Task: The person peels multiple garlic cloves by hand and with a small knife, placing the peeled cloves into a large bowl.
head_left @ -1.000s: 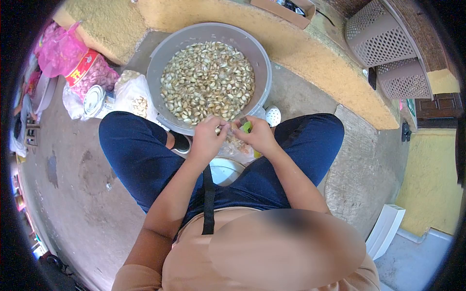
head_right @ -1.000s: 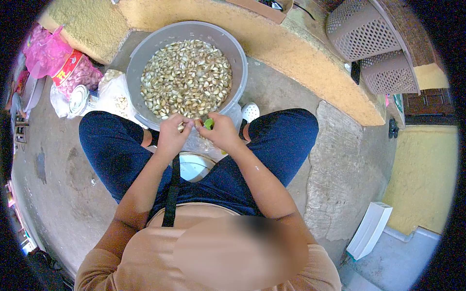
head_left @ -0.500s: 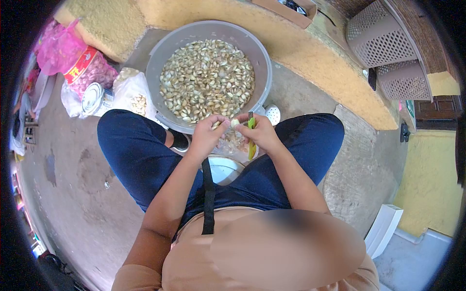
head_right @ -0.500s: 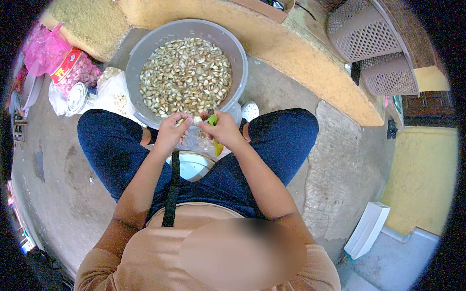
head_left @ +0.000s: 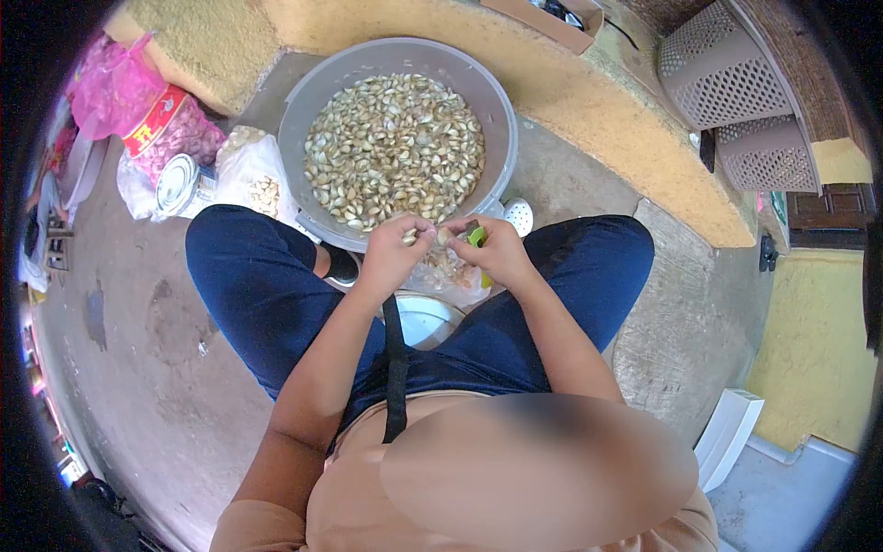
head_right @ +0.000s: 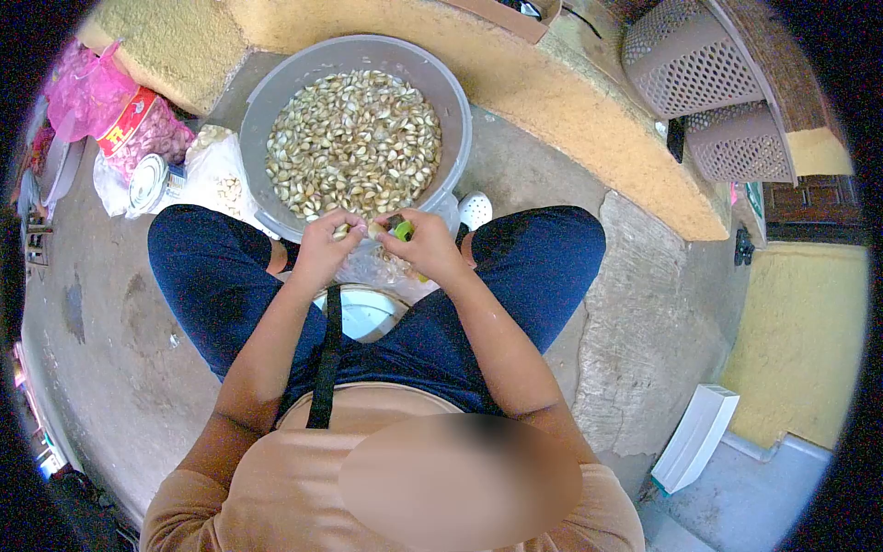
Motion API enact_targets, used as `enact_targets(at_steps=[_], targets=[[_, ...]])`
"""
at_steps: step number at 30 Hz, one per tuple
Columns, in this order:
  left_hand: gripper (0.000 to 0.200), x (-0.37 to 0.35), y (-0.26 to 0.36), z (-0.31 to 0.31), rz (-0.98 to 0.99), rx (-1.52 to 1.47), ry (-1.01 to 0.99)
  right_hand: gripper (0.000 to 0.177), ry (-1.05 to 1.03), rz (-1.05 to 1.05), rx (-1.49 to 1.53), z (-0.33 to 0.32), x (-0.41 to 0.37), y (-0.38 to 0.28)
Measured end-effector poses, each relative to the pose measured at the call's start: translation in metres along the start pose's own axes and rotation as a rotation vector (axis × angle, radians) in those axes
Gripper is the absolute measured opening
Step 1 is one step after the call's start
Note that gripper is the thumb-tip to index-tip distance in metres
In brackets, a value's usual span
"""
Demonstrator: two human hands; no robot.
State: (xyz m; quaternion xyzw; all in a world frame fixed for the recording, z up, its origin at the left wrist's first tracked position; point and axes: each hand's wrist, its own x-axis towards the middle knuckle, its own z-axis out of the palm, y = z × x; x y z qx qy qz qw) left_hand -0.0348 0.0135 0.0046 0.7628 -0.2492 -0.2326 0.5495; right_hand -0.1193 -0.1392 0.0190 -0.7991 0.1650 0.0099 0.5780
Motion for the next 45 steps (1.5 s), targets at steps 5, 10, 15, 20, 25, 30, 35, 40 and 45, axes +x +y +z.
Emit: enact_targets(at_steps=[5, 10, 15, 20, 25, 30, 35, 40, 45], targets=[[0.011, -0.001, 0.002, 0.003, -0.174, -0.143, -0.059, 0.025, -0.046, 0.111, 0.122, -0.001, -0.003, -0.009], [0.011, 0.000, 0.003, 0.008, -0.309, -0.454, -0.131, 0.026, -0.100, 0.161, 0.327, -0.003, -0.004, -0.012], [0.014, 0.000, 0.000, 0.012, -0.349, -0.622, -0.123, 0.024, -0.052, 0.180, 0.368, -0.003, -0.001, -0.006], [0.017, -0.002, 0.008, 0.009, -0.341, -0.389, -0.041, 0.027, 0.034, 0.055, 0.066, 0.000, 0.001, 0.003], [0.014, -0.001, 0.012, 0.005, -0.273, -0.212, -0.048, 0.025, 0.049, -0.113, -0.111, -0.001, 0.001, -0.001], [0.014, 0.000, 0.009, 0.000, -0.259, -0.233, -0.078, 0.026, 0.012, -0.046, -0.029, -0.002, 0.000, -0.001], [0.016, 0.001, 0.007, -0.001, -0.290, -0.314, -0.091, 0.025, -0.017, 0.025, 0.075, -0.003, -0.001, -0.004], [0.012, 0.001, 0.005, 0.003, -0.299, -0.336, -0.069, 0.025, -0.061, 0.114, 0.173, -0.002, -0.003, -0.009], [0.011, 0.001, 0.001, 0.009, -0.320, -0.414, -0.053, 0.025, -0.047, 0.132, 0.282, -0.001, -0.004, -0.008]])
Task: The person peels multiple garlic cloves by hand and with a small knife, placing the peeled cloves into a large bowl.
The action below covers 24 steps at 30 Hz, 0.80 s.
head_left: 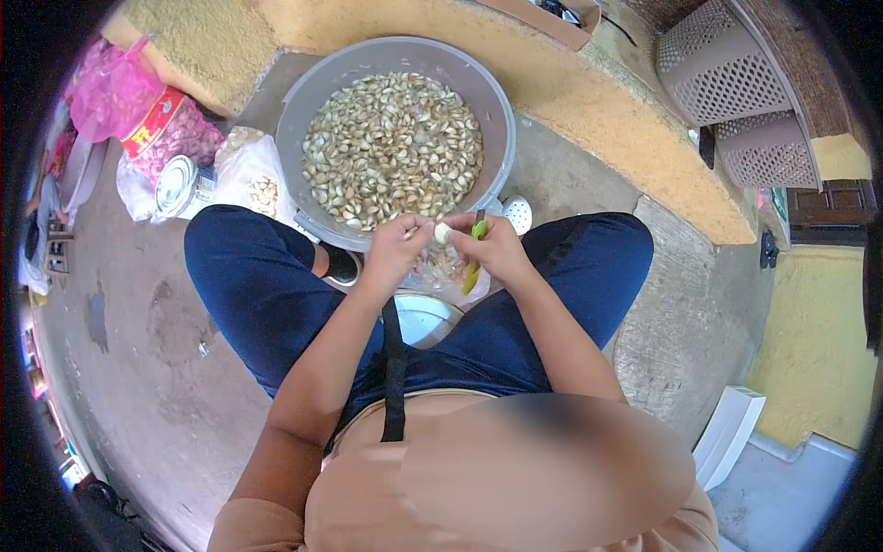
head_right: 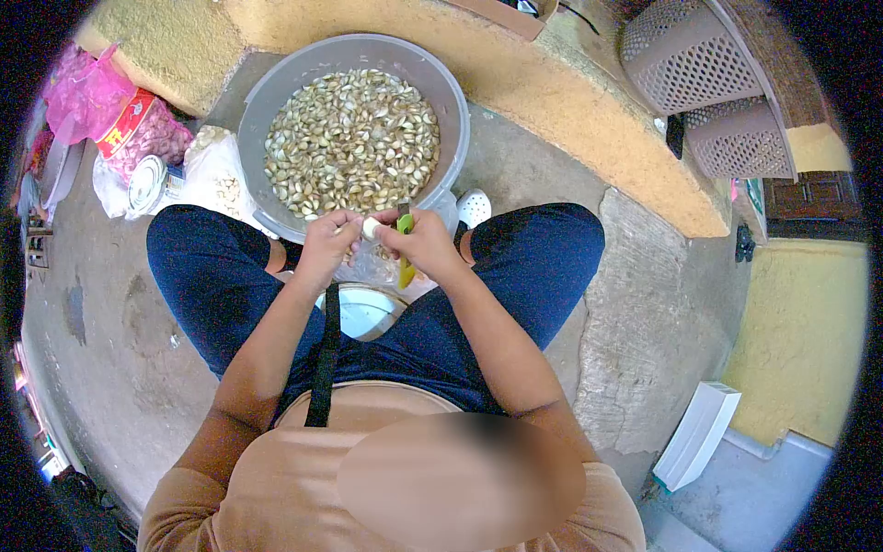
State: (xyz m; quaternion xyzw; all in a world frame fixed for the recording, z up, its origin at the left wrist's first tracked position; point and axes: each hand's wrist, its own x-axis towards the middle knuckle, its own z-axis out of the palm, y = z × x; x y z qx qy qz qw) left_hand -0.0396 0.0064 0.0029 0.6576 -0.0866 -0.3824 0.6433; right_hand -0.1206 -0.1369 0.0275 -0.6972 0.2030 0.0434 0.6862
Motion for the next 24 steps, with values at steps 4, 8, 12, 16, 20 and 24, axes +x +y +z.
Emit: enact_targets(at_steps=[4, 8, 12, 16, 20, 24], targets=[[0.010, -0.004, 0.008, 0.002, -0.006, -0.031, 0.031, 0.025, 0.024, 0.014, -0.011, 0.001, 0.001, -0.001], [0.010, -0.002, 0.005, -0.004, 0.260, 0.380, 0.098, 0.024, 0.058, -0.199, -0.227, 0.000, 0.005, 0.007], [0.010, 0.001, 0.000, -0.007, 0.484, 0.576, 0.105, 0.022, 0.053, -0.319, -0.477, 0.000, 0.002, 0.001], [0.010, -0.003, 0.006, -0.005, 0.425, 0.544, 0.076, 0.022, 0.033, -0.349, -0.479, 0.000, 0.002, 0.003], [0.010, -0.005, 0.008, -0.003, 0.403, 0.516, 0.077, 0.023, 0.049, -0.333, -0.464, 0.000, 0.003, 0.006], [0.011, -0.006, 0.010, -0.002, 0.342, 0.517, 0.084, 0.025, 0.037, -0.263, -0.382, 0.002, 0.002, 0.008]])
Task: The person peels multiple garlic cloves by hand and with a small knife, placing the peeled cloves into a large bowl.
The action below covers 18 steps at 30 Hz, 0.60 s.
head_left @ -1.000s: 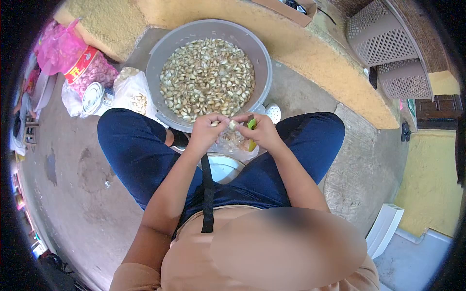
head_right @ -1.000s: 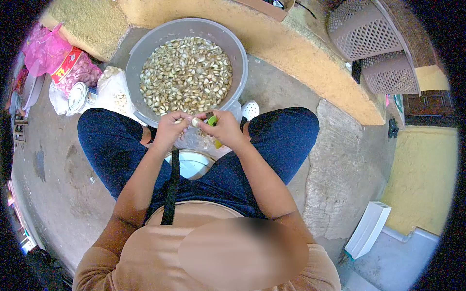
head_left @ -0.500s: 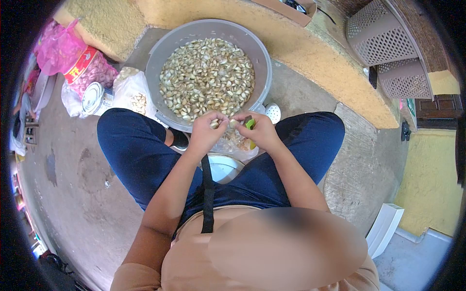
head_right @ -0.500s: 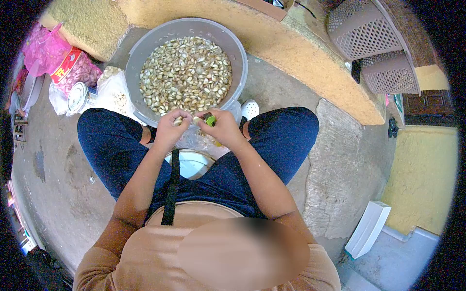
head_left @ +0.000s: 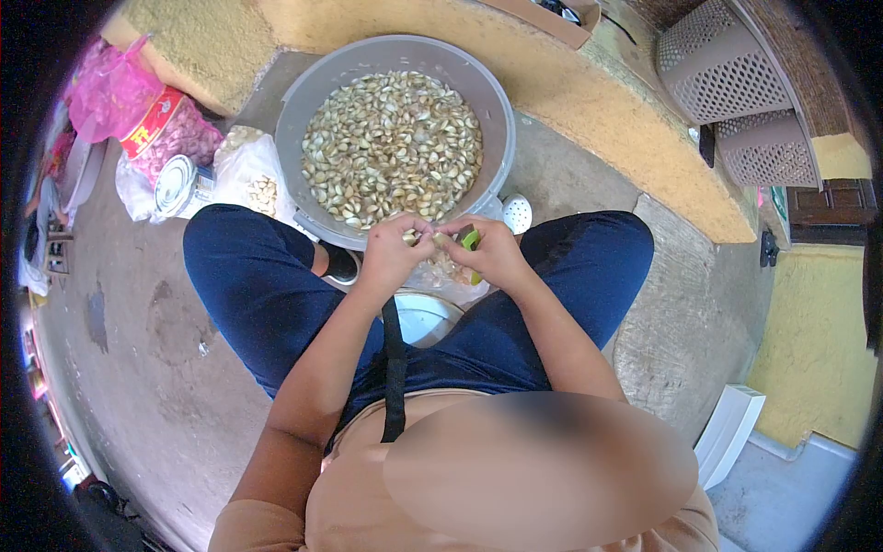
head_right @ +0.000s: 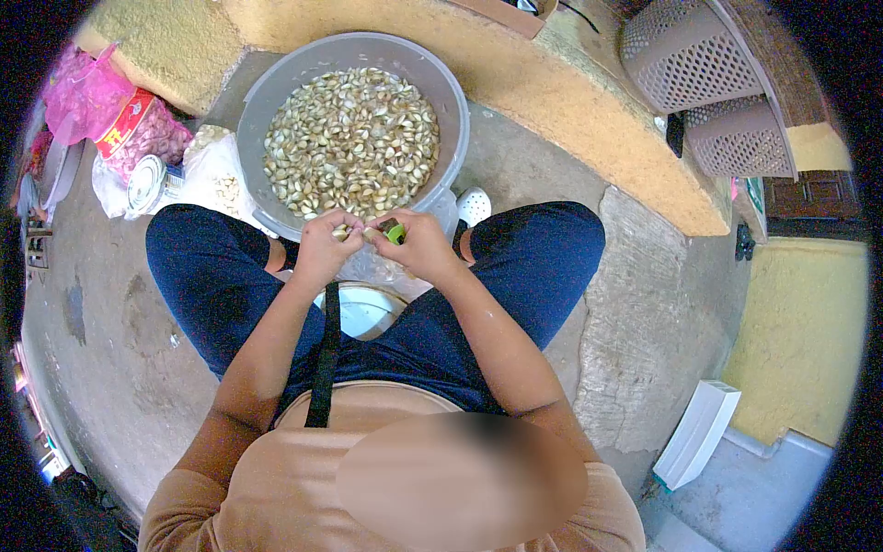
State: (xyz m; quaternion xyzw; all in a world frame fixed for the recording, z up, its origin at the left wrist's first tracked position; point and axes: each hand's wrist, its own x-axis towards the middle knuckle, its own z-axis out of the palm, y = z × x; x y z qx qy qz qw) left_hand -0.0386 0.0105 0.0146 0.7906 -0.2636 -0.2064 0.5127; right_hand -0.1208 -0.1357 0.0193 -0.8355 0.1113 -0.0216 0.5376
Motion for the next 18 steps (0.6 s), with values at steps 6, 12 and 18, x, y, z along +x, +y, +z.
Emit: enact_targets(at_steps=[6, 12, 18], targets=[[0.010, 0.002, -0.003, 0.001, -0.369, -0.437, -0.133, 0.025, -0.080, 0.316, 0.421, -0.005, -0.002, -0.009], [0.006, 0.001, -0.006, 0.009, -0.492, -0.864, -0.131, 0.024, -0.028, 0.347, 0.731, 0.002, 0.002, -0.005], [0.009, 0.001, -0.011, 0.012, -0.417, -0.561, -0.020, 0.029, 0.086, 0.288, 0.225, 0.012, 0.004, 0.011]])
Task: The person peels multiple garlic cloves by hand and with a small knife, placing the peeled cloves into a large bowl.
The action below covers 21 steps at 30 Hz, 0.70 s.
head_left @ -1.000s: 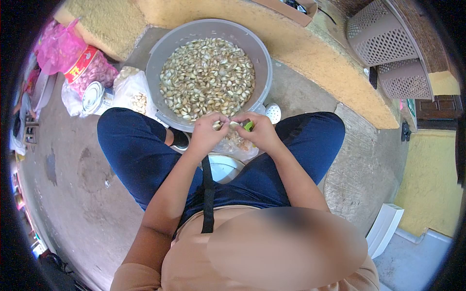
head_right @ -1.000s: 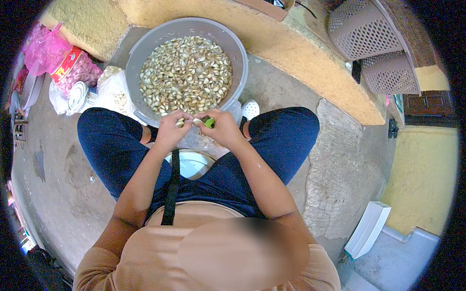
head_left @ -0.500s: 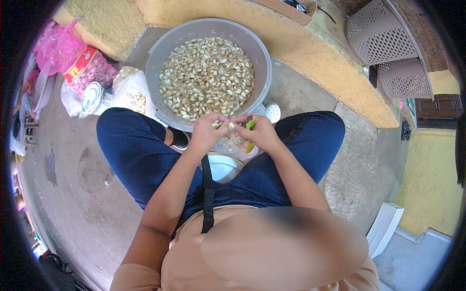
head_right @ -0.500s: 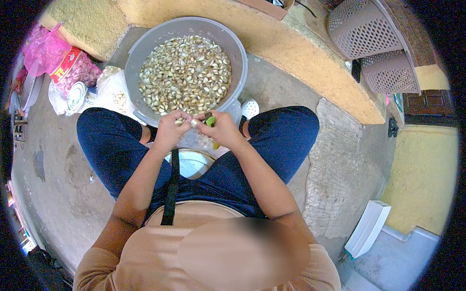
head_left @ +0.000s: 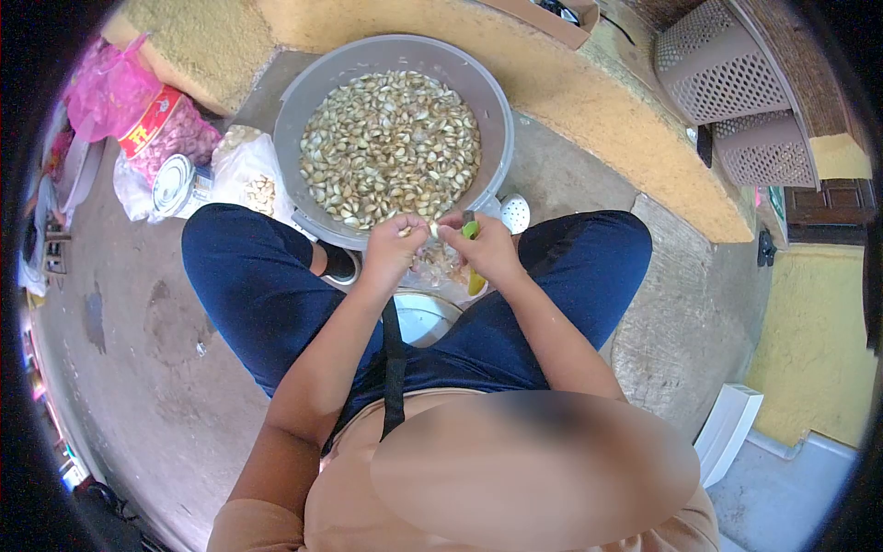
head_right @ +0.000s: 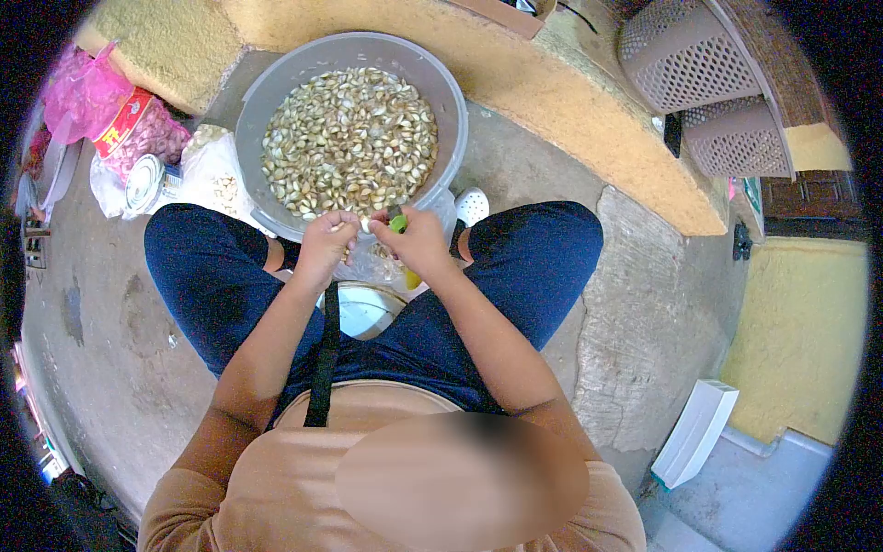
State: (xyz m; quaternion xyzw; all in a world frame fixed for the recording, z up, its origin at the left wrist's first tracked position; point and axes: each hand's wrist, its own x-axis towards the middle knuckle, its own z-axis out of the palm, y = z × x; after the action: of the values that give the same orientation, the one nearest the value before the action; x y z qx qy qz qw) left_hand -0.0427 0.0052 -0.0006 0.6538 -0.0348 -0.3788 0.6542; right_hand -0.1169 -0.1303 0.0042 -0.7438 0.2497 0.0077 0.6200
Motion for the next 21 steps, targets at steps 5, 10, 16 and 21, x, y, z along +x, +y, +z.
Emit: enact_targets(at_steps=[5, 10, 16, 21], targets=[[0.012, -0.003, 0.004, 0.000, 0.081, 0.181, 0.021, 0.030, -0.012, 0.028, -0.063, 0.002, -0.005, -0.007], [0.012, -0.002, 0.006, -0.002, 0.087, 0.234, -0.071, 0.027, -0.092, 0.101, 0.117, -0.001, -0.005, -0.012], [0.011, -0.002, 0.008, -0.003, -0.043, -0.012, -0.123, 0.022, -0.084, 0.156, 0.352, -0.004, 0.001, -0.003], [0.012, 0.003, 0.004, -0.008, -0.097, -0.074, -0.083, 0.021, -0.049, 0.226, 0.560, -0.009, 0.000, -0.009]])
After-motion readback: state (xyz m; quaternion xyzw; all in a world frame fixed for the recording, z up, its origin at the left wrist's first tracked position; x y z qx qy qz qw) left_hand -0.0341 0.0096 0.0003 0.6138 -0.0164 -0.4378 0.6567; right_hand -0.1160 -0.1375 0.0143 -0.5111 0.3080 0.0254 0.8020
